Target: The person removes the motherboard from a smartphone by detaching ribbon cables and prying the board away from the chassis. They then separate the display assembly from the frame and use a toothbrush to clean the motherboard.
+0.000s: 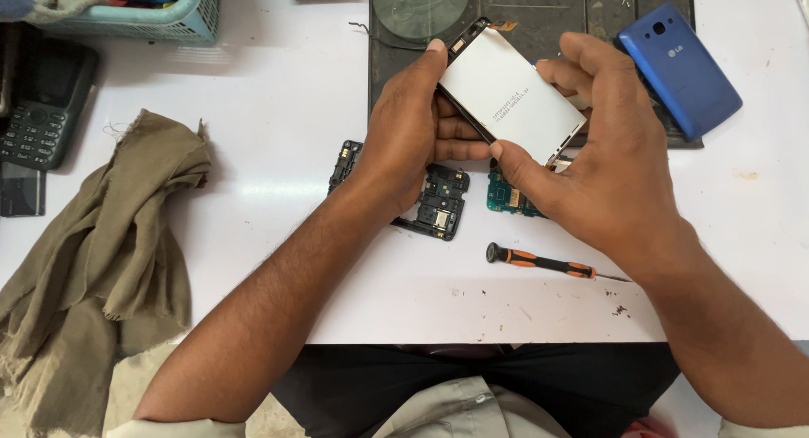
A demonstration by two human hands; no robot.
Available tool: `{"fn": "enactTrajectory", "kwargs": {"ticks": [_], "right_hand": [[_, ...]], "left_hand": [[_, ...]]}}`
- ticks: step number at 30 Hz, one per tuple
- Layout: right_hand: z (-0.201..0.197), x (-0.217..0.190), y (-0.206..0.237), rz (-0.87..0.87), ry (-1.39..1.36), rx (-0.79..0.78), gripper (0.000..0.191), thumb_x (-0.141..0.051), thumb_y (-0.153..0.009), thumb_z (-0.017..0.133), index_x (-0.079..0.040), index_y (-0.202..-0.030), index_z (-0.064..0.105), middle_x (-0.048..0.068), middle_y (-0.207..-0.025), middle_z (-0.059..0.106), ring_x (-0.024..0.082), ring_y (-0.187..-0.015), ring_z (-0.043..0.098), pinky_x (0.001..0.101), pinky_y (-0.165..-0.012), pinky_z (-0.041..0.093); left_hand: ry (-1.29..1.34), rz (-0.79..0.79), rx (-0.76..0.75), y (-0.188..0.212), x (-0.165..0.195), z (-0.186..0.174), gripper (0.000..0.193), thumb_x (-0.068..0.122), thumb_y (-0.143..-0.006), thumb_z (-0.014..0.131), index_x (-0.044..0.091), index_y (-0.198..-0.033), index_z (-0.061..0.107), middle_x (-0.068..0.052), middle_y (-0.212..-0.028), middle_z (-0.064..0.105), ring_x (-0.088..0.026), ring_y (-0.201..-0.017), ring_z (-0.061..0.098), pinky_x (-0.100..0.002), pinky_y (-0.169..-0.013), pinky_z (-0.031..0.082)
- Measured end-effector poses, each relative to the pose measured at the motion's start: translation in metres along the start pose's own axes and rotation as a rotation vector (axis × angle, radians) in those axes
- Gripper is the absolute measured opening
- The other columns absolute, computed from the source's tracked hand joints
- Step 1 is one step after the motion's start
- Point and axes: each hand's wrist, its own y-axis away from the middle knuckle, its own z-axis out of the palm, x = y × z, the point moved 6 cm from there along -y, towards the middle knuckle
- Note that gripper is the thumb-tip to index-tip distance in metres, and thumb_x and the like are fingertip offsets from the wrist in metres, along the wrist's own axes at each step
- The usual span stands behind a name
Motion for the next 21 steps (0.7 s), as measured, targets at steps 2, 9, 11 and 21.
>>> {"fn": "enactTrajectory", "kwargs": {"ticks": [2,9,11,21], "right_hand": [[0.0004,-0.0011,-0.0005,-0.004,0.030,-0.003,0.087,-0.024,-0.090,0.090,0.006,-0.150,0.034,0.030,-0.137,0.060,0.037,-0.136,0.062,0.0443,-0.110,0.053],[0.0011,-0.0040,0.0002,0.020,0.046,0.022,0.083,-0.022,-0.091,0.089,0.007,-0.149,0.036,0.030,-0.137,0.060,0.036,-0.132,0.064,0.0441,-0.109,0.053],[0.0020,-0.0046,0.0003,0.016,0.055,0.027,0.079,-0.021,-0.092,0.088,0.007,-0.146,0.037,0.029,-0.137,0.059,0.035,-0.132,0.064,0.0435,-0.109,0.054],[0.0036,-0.0035,0.0016,-0.017,0.056,0.042,0.079,-0.022,-0.094,0.088,0.006,-0.146,0.036,0.027,-0.135,0.059,0.033,-0.130,0.062,0.0433,-0.110,0.053]], "left_hand": [[0.011,0.002,-0.014,0.0003,0.0008,0.0008,0.066,0.046,-0.103,0.027,-0.010,-0.125,0.053,-0.026,-0.097,0.072,-0.028,-0.086,0.080,-0.036,-0.072,0.070],[0.026,-0.045,0.000,0.0016,-0.0009,0.0023,0.066,0.046,-0.103,0.026,-0.010,-0.127,0.052,-0.026,-0.099,0.072,-0.027,-0.087,0.079,-0.035,-0.072,0.070],[0.033,-0.041,0.002,0.0019,-0.0005,0.0022,0.065,0.045,-0.104,0.026,-0.010,-0.127,0.052,-0.027,-0.099,0.072,-0.027,-0.088,0.079,-0.034,-0.072,0.070],[0.074,-0.025,-0.008,0.0006,-0.0005,0.0031,0.065,0.044,-0.103,0.026,-0.012,-0.128,0.049,-0.028,-0.102,0.071,-0.027,-0.091,0.079,-0.034,-0.073,0.070]]}}
